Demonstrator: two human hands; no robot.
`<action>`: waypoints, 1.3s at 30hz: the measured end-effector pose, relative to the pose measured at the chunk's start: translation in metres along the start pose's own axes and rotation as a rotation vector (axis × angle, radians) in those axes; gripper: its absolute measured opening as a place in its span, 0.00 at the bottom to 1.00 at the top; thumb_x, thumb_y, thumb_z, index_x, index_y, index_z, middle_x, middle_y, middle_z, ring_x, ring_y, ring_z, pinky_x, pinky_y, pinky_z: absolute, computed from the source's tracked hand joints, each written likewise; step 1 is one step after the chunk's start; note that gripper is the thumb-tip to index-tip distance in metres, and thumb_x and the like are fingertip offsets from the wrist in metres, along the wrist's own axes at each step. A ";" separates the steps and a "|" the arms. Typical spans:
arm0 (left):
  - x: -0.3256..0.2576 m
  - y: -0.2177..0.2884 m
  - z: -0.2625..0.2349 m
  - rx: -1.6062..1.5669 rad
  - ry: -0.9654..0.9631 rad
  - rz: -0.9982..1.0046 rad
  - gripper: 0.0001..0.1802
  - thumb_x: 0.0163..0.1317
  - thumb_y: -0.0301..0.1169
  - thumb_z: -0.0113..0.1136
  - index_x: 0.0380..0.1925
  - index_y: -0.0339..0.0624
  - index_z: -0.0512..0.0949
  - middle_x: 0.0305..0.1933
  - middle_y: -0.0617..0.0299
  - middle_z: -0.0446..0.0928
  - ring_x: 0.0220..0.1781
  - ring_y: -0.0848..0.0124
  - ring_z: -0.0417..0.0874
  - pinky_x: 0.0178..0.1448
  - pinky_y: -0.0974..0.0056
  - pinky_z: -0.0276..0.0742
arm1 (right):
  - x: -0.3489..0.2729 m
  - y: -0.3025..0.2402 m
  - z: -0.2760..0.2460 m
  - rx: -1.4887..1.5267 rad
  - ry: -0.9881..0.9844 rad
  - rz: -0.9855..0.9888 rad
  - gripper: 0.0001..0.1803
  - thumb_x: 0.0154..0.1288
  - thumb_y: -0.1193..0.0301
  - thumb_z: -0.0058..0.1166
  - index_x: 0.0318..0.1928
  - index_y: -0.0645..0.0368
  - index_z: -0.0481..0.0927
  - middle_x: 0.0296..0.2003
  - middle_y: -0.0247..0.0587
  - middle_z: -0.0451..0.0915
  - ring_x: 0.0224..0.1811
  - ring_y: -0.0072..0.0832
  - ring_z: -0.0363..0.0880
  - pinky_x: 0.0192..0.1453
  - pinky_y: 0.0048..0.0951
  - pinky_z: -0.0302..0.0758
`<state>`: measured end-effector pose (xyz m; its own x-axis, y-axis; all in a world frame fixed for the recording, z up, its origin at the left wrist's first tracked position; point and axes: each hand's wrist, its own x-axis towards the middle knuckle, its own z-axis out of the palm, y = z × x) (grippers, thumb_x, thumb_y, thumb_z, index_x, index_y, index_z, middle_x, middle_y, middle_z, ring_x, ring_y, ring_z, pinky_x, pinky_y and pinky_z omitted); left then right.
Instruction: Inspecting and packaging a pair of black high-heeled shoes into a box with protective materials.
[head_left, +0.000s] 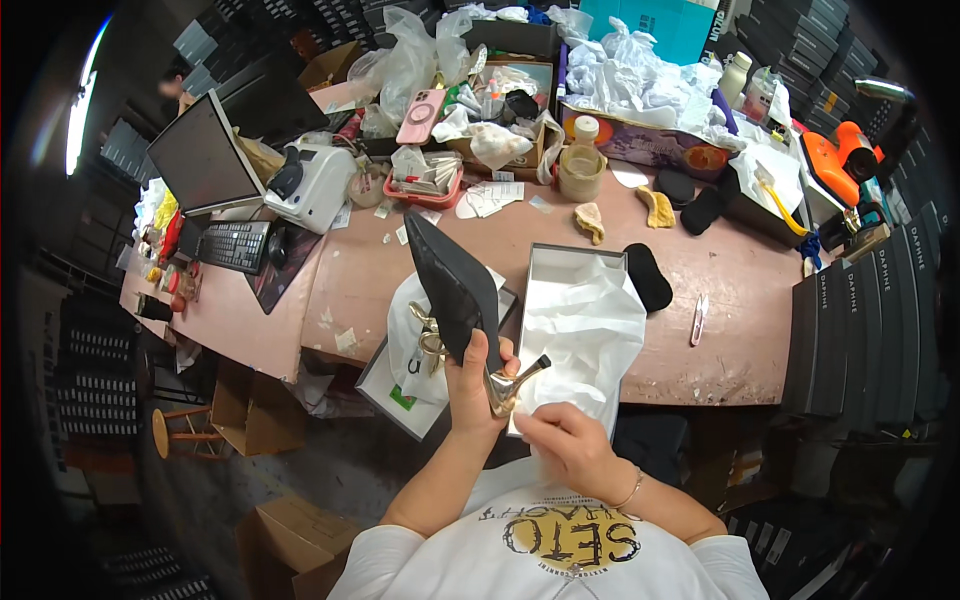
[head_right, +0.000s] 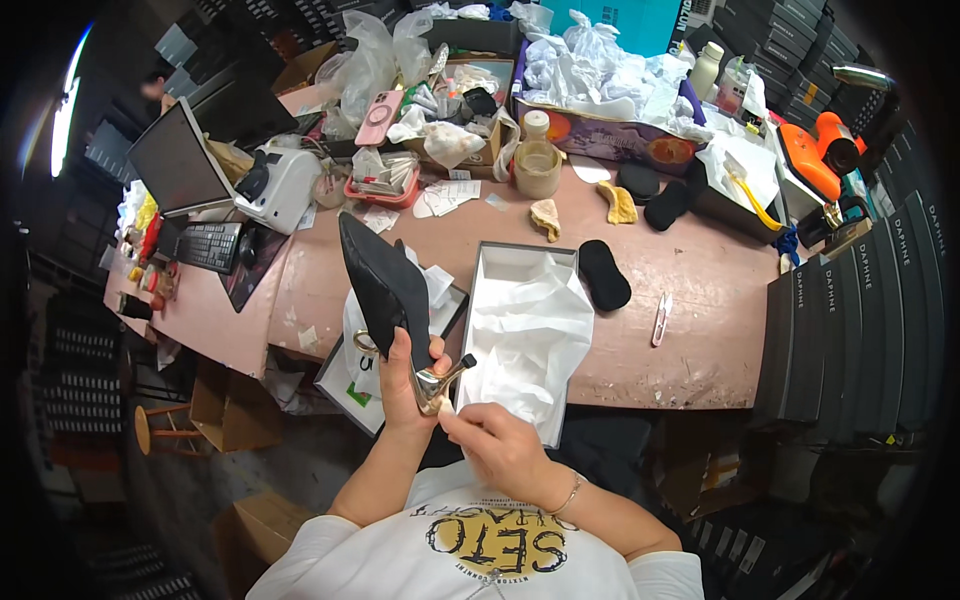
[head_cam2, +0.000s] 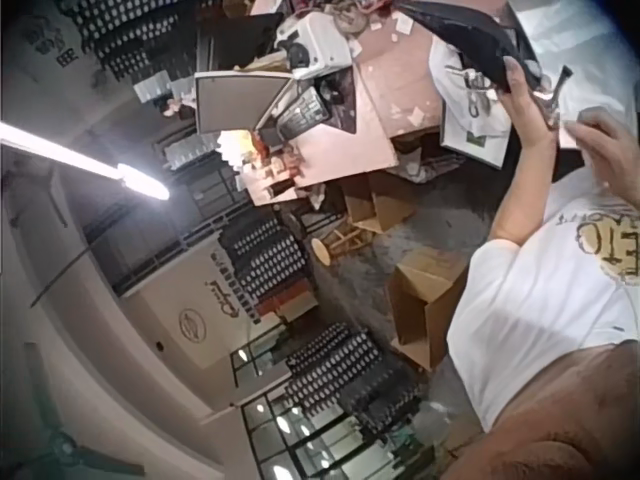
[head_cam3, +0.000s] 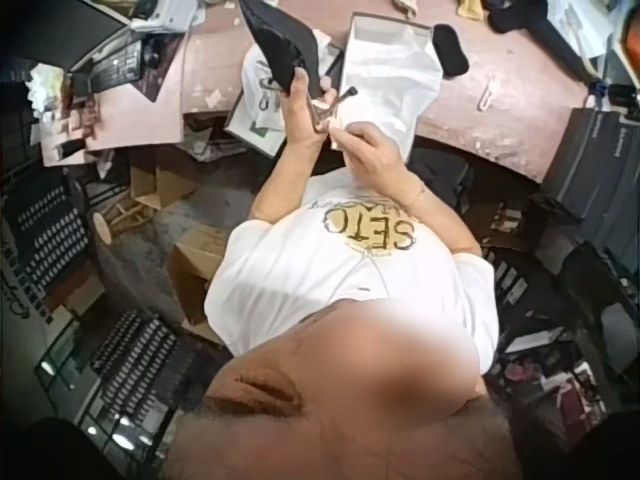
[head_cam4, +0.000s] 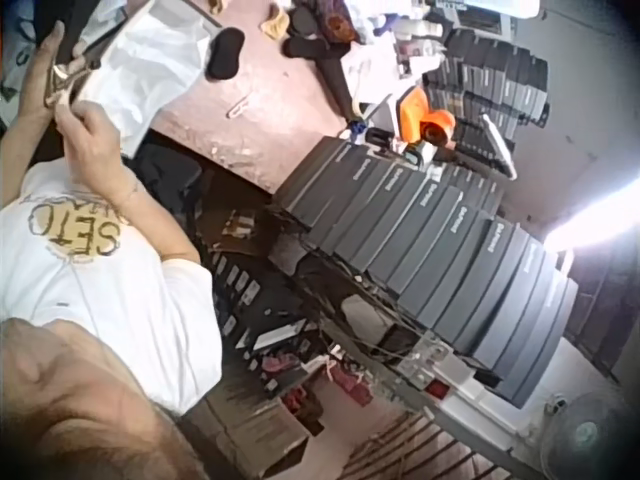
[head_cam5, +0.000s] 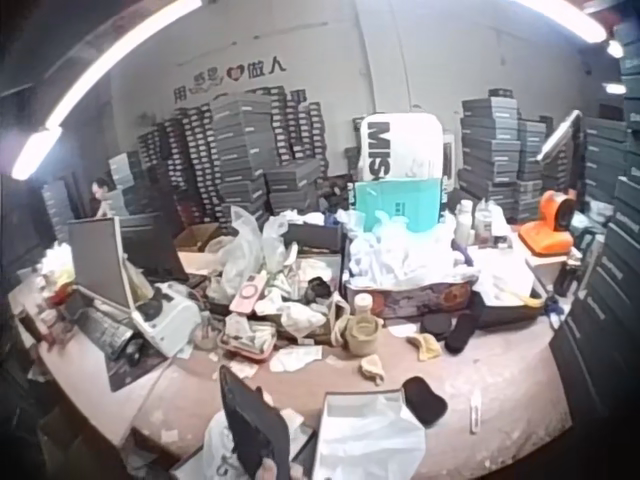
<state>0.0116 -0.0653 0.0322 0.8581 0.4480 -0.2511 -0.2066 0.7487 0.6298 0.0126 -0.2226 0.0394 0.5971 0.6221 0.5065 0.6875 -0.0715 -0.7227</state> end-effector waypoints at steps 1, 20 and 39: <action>-0.001 0.000 0.002 0.001 -0.005 0.023 0.17 0.62 0.44 0.63 0.33 0.42 0.72 0.26 0.60 0.73 0.23 0.73 0.76 0.26 0.73 0.74 | 0.007 -0.003 -0.004 0.024 0.051 0.008 0.22 0.52 0.82 0.62 0.51 0.60 0.80 0.36 0.40 0.77 0.32 0.31 0.80 0.36 0.27 0.79; -0.007 0.000 -0.001 0.015 -0.010 -0.039 0.18 0.61 0.41 0.64 0.40 0.43 0.69 0.26 0.60 0.71 0.23 0.73 0.74 0.23 0.73 0.72 | 0.023 -0.001 0.008 -0.088 0.061 -0.058 0.20 0.51 0.81 0.60 0.48 0.58 0.82 0.34 0.38 0.78 0.28 0.29 0.80 0.30 0.24 0.78; 0.004 -0.022 -0.012 -0.711 -0.394 -0.357 0.20 0.59 0.50 0.59 0.42 0.49 0.82 0.49 0.59 0.81 0.69 0.65 0.66 0.77 0.37 0.36 | 0.003 0.005 0.012 -0.020 -0.010 -0.180 0.24 0.47 0.80 0.61 0.50 0.59 0.81 0.32 0.36 0.77 0.27 0.28 0.77 0.28 0.25 0.75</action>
<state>0.0137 -0.0743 0.0085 0.9996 0.0268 0.0084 -0.0261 0.9967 -0.0762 0.0129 -0.2122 0.0315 0.4600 0.6336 0.6220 0.7908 0.0262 -0.6115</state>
